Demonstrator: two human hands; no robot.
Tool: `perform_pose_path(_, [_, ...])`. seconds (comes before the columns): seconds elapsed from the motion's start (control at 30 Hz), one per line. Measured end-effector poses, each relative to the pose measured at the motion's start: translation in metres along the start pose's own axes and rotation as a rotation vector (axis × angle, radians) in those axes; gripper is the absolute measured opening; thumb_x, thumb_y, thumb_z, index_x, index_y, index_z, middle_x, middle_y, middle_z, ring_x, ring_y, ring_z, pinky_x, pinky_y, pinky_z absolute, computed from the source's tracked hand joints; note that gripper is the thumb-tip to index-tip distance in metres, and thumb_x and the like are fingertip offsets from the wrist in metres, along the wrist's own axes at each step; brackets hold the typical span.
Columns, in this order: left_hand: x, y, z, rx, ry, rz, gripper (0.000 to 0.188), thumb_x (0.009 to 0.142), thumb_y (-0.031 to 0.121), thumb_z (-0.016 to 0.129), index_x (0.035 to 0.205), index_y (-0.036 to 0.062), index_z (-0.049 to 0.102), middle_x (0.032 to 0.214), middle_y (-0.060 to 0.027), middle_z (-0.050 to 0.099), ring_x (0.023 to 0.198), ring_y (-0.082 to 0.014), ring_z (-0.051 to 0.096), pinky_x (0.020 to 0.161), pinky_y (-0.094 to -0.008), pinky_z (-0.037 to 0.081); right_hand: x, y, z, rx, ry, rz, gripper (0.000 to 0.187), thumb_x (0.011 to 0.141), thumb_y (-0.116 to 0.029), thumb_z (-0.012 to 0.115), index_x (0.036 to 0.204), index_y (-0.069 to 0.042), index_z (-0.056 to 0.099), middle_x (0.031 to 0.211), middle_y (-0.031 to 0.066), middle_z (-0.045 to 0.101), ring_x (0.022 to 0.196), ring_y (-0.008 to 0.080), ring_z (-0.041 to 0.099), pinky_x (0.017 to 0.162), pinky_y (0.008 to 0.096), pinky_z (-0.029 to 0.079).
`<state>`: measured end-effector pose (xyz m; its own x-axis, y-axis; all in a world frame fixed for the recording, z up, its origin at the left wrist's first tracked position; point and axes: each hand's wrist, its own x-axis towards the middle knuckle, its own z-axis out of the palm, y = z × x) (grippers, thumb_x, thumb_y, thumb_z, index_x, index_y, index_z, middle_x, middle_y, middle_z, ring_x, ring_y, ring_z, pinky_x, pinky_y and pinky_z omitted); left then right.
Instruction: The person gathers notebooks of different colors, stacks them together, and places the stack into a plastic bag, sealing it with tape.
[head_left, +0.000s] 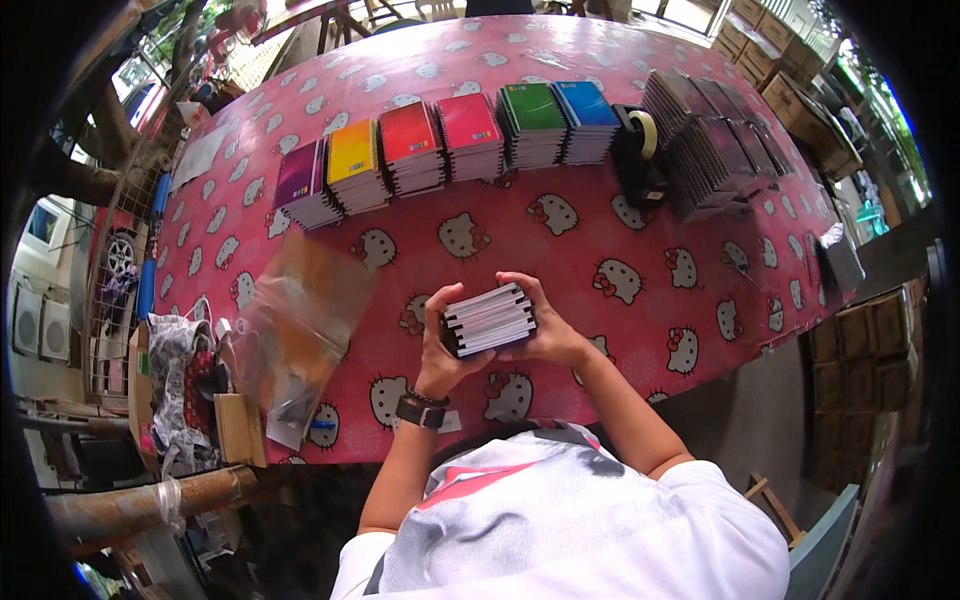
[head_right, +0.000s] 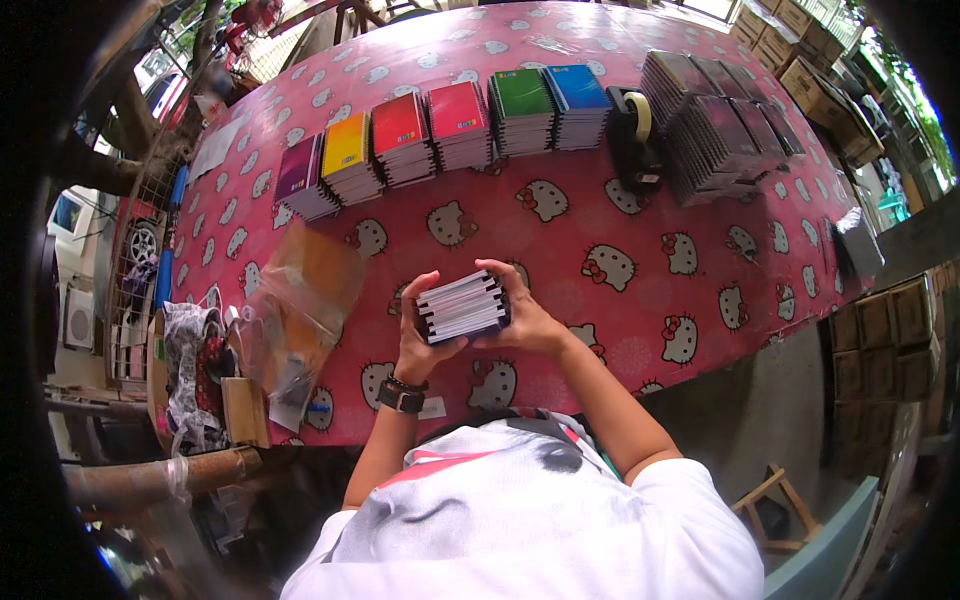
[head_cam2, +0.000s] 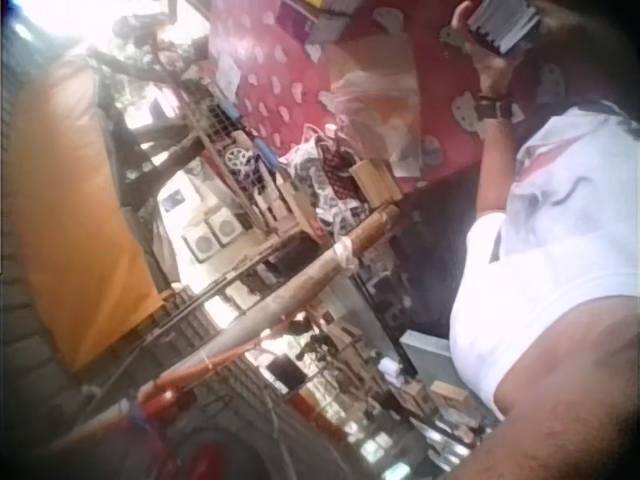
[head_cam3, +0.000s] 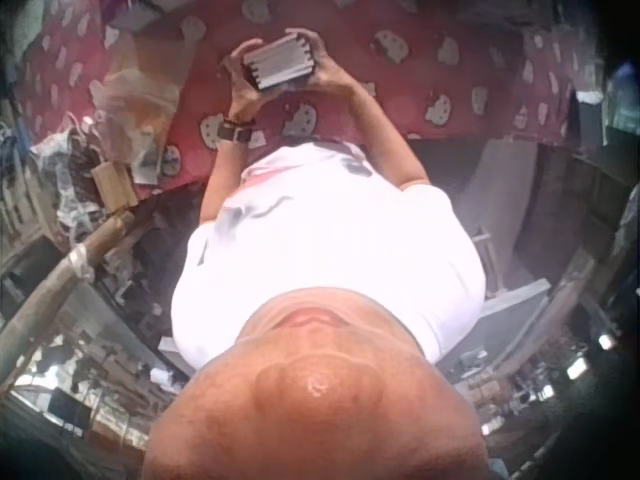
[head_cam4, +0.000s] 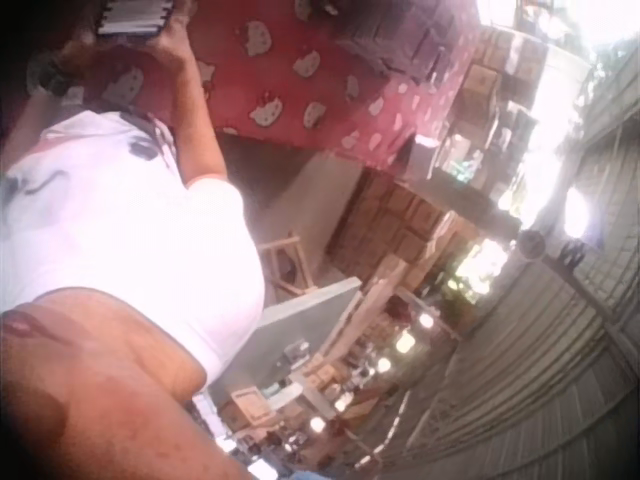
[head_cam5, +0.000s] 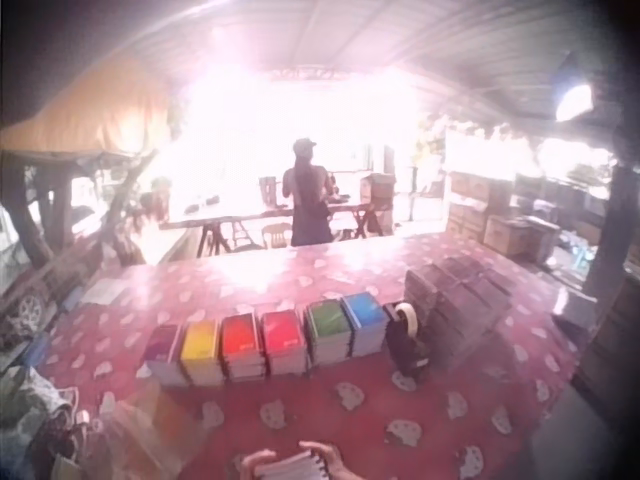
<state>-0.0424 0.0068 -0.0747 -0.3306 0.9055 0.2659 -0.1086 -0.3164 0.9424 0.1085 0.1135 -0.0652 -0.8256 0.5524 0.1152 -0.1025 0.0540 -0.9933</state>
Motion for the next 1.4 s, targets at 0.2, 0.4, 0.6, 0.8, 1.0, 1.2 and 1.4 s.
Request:
perform_pose_path(0.2, [-0.002, -0.008, -0.001, 0.072, 0.023, 0.000, 0.079, 0.053, 0.001, 0.075, 0.121, 0.0106, 0.037, 0.112, -0.0064, 0.048, 0.104, -0.0185, 0.052, 0.089, -0.0326, 0.046, 0.003, 0.016, 0.006, -0.009, 0.031, -0.046, 0.082, 0.055, -0.010, 0.083, 0.120, -0.013, 0.032, 0.115, 0.0071, 0.043, 0.111, 0.0197, 0.043, 0.096, 0.0342, 0.036])
perform_pose_path(0.4, [-0.005, -0.019, -0.001, 0.270, 0.038, 0.045, 0.074, 0.059, 0.008, 0.080, 0.119, 0.0087, 0.036, 0.111, -0.0076, 0.048, 0.102, -0.0187, 0.051, 0.090, -0.0330, 0.043, 0.002, 0.031, 0.002, 0.009, 0.021, 0.040, 0.080, 0.056, -0.013, 0.083, 0.120, -0.008, 0.034, 0.111, 0.0077, 0.048, 0.106, 0.0180, 0.047, 0.093, 0.0337, 0.038])
perform_pose_path(0.6, [0.025, -0.010, -0.011, 0.119, 0.191, -0.238, 0.059, 0.072, 0.038, 0.077, 0.108, -0.0005, 0.050, 0.098, -0.0103, 0.062, 0.089, -0.0169, 0.061, 0.077, -0.0293, 0.050, 0.015, 0.009, -0.038, -0.346, 0.139, 0.038, 0.073, 0.070, -0.036, 0.075, 0.127, -0.003, 0.043, 0.120, 0.0143, 0.050, 0.118, 0.0258, 0.041, 0.097, 0.0369, 0.035])
perform_pose_path(0.8, [0.020, -0.024, -0.026, 0.182, 0.426, -0.663, 0.077, 0.066, 0.052, 0.076, 0.111, -0.0055, 0.049, 0.095, -0.0119, 0.063, 0.086, -0.0181, 0.062, 0.077, -0.0294, 0.050, 0.004, 0.032, -0.062, -1.261, 0.482, 0.164, 0.030, 0.072, -0.026, 0.072, 0.092, -0.004, 0.067, 0.096, 0.0118, 0.057, 0.097, 0.0291, 0.048, 0.085, 0.0415, 0.042])
perform_pose_path(1.0, [0.019, -0.018, -0.027, 0.415, 0.450, -0.693, 0.094, 0.067, 0.052, 0.075, 0.127, -0.0100, 0.036, 0.123, -0.0207, 0.046, 0.111, -0.0268, 0.049, 0.093, -0.0344, 0.041, 0.009, 0.023, -0.048, -0.849, 0.603, 0.112, 0.030, 0.073, -0.013, 0.070, 0.100, -0.002, 0.064, 0.085, 0.0097, 0.061, 0.081, 0.0233, 0.057, 0.071, 0.0358, 0.047])
perform_pose_path(1.2, [-0.014, -0.037, -0.013, 0.071, 0.438, -0.409, 0.063, 0.084, 0.014, 0.048, 0.139, -0.0027, 0.023, 0.134, -0.0207, 0.032, 0.125, -0.0299, 0.034, 0.105, -0.0368, 0.027, 0.004, -0.009, -0.045, -0.302, 0.380, 0.314, 0.050, 0.073, -0.004, 0.068, 0.121, -0.002, 0.053, 0.080, 0.0062, 0.059, 0.074, 0.0137, 0.058, 0.066, 0.0270, 0.048])
perform_pose_path(1.4, [-0.004, -0.023, 0.006, -0.254, 0.454, -0.424, 0.058, 0.087, 0.029, 0.055, 0.130, -0.0034, 0.035, 0.121, -0.0167, 0.045, 0.109, -0.0261, 0.049, 0.093, -0.0354, 0.039, 0.005, -0.029, 0.049, -0.978, -0.047, -0.123, 0.040, 0.072, 0.005, 0.054, 0.112, -0.003, 0.056, 0.093, 0.0137, 0.056, 0.083, 0.0301, 0.060, 0.072, 0.0367, 0.051])
